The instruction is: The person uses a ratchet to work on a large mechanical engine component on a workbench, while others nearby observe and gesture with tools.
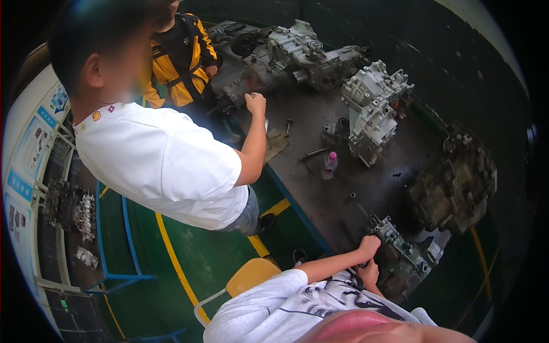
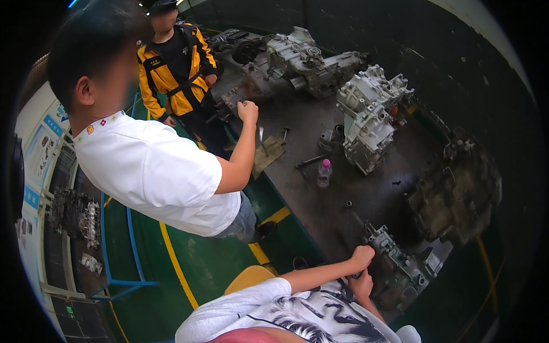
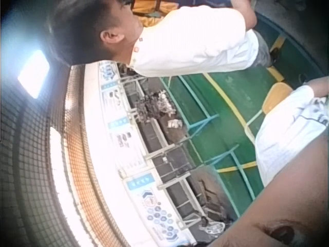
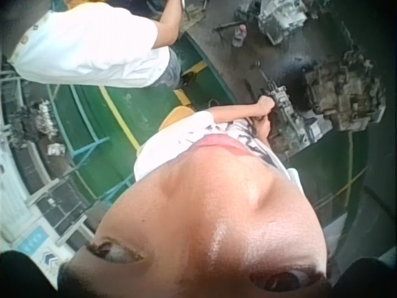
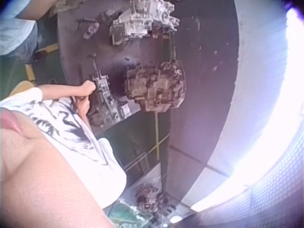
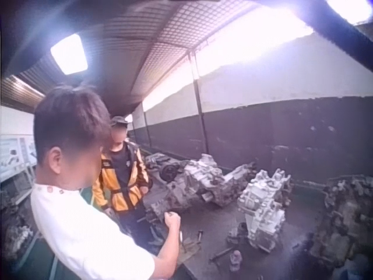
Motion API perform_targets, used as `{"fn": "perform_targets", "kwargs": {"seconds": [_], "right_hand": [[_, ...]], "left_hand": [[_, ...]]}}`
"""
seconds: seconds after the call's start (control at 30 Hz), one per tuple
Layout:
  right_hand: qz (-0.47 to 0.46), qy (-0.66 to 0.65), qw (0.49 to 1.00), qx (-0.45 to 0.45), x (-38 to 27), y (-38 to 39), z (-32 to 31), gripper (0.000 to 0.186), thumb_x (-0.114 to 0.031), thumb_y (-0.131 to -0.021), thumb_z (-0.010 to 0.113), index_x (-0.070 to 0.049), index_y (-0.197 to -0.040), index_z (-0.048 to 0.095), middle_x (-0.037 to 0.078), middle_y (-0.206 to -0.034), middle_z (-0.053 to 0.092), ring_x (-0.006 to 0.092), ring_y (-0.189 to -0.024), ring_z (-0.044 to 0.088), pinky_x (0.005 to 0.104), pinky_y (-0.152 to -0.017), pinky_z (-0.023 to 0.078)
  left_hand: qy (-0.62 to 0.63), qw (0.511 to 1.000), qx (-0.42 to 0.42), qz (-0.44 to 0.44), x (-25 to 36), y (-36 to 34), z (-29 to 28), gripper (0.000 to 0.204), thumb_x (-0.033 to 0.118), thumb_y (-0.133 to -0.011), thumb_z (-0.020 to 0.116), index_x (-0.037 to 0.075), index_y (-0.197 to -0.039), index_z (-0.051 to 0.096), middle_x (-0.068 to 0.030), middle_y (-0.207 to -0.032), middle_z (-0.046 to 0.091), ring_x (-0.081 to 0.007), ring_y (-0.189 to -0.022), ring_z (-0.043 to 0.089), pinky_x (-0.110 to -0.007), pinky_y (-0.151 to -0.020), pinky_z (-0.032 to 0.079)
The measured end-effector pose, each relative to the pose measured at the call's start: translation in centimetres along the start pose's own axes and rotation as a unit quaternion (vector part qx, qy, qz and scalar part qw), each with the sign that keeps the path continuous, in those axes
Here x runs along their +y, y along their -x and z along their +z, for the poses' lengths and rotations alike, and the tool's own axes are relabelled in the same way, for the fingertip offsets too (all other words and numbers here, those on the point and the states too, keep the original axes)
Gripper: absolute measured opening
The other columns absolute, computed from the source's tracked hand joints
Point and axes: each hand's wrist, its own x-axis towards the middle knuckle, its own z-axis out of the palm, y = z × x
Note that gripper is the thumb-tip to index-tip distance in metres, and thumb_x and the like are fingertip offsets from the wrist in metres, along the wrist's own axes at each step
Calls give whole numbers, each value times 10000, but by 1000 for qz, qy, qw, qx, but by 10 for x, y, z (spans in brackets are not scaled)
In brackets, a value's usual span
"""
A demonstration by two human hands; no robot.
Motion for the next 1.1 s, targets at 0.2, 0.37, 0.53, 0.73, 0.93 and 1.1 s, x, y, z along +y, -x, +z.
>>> {"fn": "perform_targets", "kwargs": {"seconds": [0.2, 0.37, 0.53, 0.73, 0.93, 1.1], "right_hand": [[-64, 56, 996, -11, 4, -5, 8, 494, -435, -647, 707, -10, -883, 624, 218, -738, 628, 385, -698, 617, 461, -628, 499], [-22, 48, 998, -36, 1, -4, 3, 370, -410, -660, 680, -49, -735, 669, 200, -723, 630, 372, -714, 623, 444, -638, 502], [-7, -7, 1000, -13, -5, -3, 5, 532, -433, -613, 726, -20, -932, 624, 228, -800, 630, 385, -802, 614, 454, -672, 497], [-19, 75, 997, 4, 2, -6, 13, 505, -443, -581, 733, -3, -802, 622, 226, -761, 630, 388, -767, 621, 467, -668, 498], [-47, 91, 994, 46, 2, -12, 11, 631, -511, -551, 740, -41, -955, 618, 225, -793, 640, 377, -796, 626, 462, -690, 502], [-26, 78, 997, -17, 13, -17, 17, 639, -489, -535, 761, -41, -958, 593, 228, -774, 634, 388, -769, 619, 466, -667, 493]], "left_hand": [[-11, 1000, -9, 0, -1, -3, 0, 94, 58, -709, 549, 44, -692, 640, -140, -694, 628, -246, -644, 657, -329, -518, 526], [-88, 996, -3, 29, 9, 0, 1, 82, 75, -698, 559, 56, -747, 622, -122, -744, 610, -228, -660, 642, -316, -529, 512], [-34, 999, -22, -14, 0, -3, 1, 58, 115, -631, 605, 61, -623, 623, -119, -667, 609, -229, -666, 634, -332, -534, 500], [-37, 999, 23, 30, 4, -3, 22, 76, 88, -645, 573, 46, -653, 635, -136, -691, 612, -241, -637, 623, -343, -524, 493], [-39, 999, 3, 36, 1, -7, 12, 93, 57, -659, 568, 55, -644, 659, -127, -684, 635, -235, -635, 643, -351, -505, 503], [-11, 1000, -3, 15, 4, -9, 4, 94, 88, -654, 581, 73, -617, 667, -104, -620, 637, -222, -597, 643, -341, -509, 502]]}}
